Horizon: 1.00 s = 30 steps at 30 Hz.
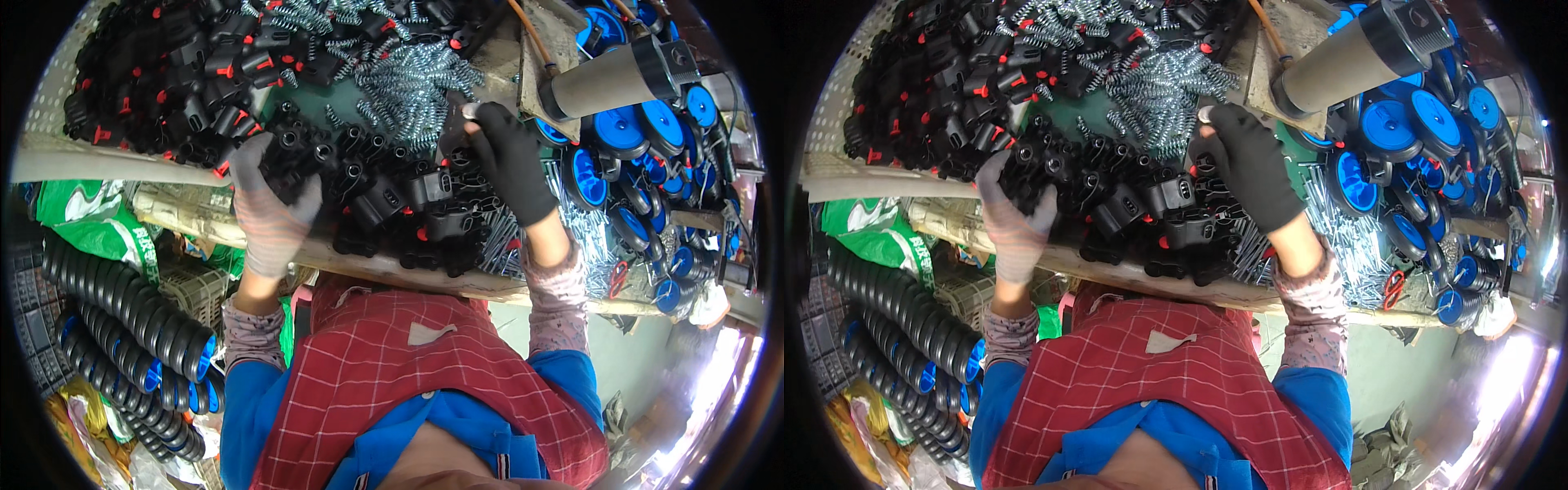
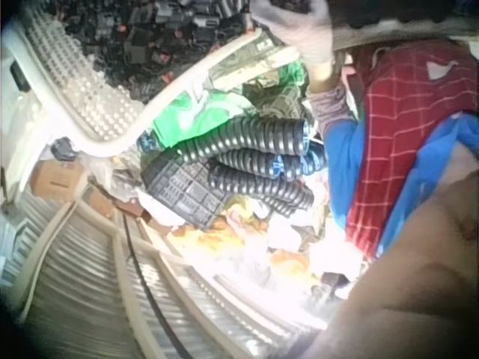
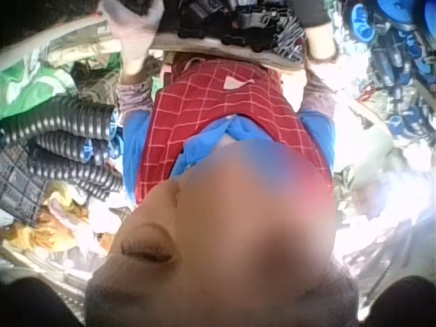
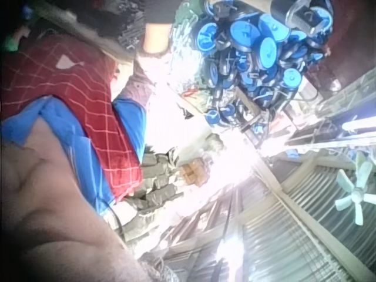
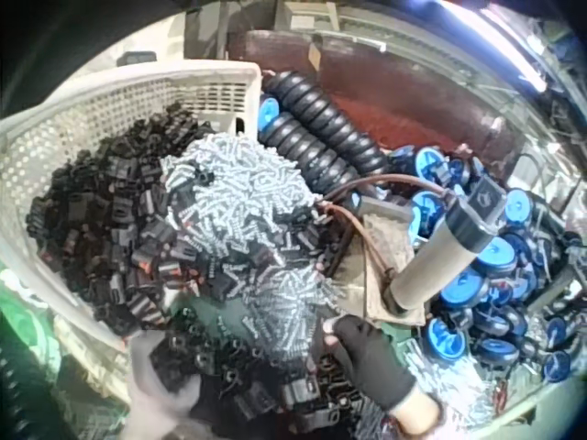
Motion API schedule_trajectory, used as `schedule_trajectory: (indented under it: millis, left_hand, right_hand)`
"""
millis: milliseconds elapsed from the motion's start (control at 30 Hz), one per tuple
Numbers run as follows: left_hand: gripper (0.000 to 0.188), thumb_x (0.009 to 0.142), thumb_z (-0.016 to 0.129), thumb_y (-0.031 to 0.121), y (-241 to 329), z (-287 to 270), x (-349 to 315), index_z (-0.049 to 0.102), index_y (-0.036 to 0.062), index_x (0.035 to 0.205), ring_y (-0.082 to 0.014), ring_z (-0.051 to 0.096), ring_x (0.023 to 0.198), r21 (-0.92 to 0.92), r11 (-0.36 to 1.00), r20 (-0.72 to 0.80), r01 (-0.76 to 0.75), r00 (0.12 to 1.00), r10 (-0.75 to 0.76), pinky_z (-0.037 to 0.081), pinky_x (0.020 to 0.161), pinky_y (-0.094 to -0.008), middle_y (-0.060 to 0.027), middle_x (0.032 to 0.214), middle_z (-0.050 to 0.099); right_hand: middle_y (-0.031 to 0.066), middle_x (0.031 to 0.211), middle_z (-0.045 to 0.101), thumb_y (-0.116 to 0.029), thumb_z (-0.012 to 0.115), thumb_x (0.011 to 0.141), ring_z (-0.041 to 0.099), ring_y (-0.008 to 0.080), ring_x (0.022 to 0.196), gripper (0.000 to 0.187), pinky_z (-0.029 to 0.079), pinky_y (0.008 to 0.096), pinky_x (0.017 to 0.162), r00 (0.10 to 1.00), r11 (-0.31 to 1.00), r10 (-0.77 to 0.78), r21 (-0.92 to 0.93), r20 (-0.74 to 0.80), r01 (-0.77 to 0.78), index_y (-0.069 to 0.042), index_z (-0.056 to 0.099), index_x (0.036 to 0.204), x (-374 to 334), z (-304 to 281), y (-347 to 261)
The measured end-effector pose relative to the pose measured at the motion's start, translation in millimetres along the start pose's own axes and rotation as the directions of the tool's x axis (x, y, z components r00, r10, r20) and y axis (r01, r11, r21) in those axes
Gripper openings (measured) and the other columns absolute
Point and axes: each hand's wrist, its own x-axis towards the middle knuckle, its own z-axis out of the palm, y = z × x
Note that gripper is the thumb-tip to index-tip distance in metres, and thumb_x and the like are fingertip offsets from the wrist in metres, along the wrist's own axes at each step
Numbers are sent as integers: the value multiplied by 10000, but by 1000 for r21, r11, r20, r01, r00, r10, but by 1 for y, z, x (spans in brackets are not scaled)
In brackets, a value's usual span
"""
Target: The person assembles small caster wheels by inserting metal rods into blue wheel hubs and attaching black plastic brackets. They repeatedly pick up wheels, rods, and brackets, align the parts, and press them together on a cluttered workbench.
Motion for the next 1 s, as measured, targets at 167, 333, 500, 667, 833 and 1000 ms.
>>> schedule_trajectory:
  millis: [167,333,500,667,833,1000]
  left_hand:
    - [682,729,819,97,-41,12,-3,480,23,1317,-369,577,1104,32,999,162,31,986,-36,470,972,-421,-202,1255,545]
    - [660,830,761,307,-47,-1,-17,476,11,1346,-379,553,1153,-69,997,169,-27,985,39,424,1029,-434,-203,1295,541]
    - [525,930,642,287,-43,-11,-14,494,-4,1342,-297,525,1195,6,997,114,-73,991,72,394,1059,-392,-174,1315,537]
    - [394,899,667,169,-19,-24,7,565,0,1240,-324,571,1126,32,994,90,-107,990,104,437,1005,-393,-178,1244,581]
    - [276,840,685,51,16,-12,49,629,2,1107,-316,639,965,-9,976,195,-215,957,213,502,863,-351,-185,1118,630]
    - [204,881,650,68,37,27,92,629,39,1082,-345,635,962,54,922,415,-385,848,329,506,842,-376,-144,1031,650]
  right_hand:
    - [179,1013,655,-206,640,926,641,395,887,251,514,442,747,981,987,146,-89,126,-136,-70,615,1136,22,36,26]
    - [157,1039,650,-229,653,926,633,367,949,266,516,427,784,997,1000,6,12,81,-7,-84,628,1147,52,56,25]
    - [130,1078,626,-196,765,779,647,352,935,400,528,439,766,969,963,-177,-173,175,207,-95,624,1140,71,83,24]
    - [175,1044,627,-108,709,806,645,383,889,381,518,455,742,995,996,-82,-31,56,84,-68,567,1158,65,86,33]
    - [173,1003,636,-65,671,828,642,391,921,289,521,443,769,999,994,3,107,-53,3,-39,544,1086,48,81,43]
    - [187,1154,606,-21,647,802,577,384,1127,423,490,435,933,964,994,-111,-14,-242,111,-93,588,1215,56,96,49]
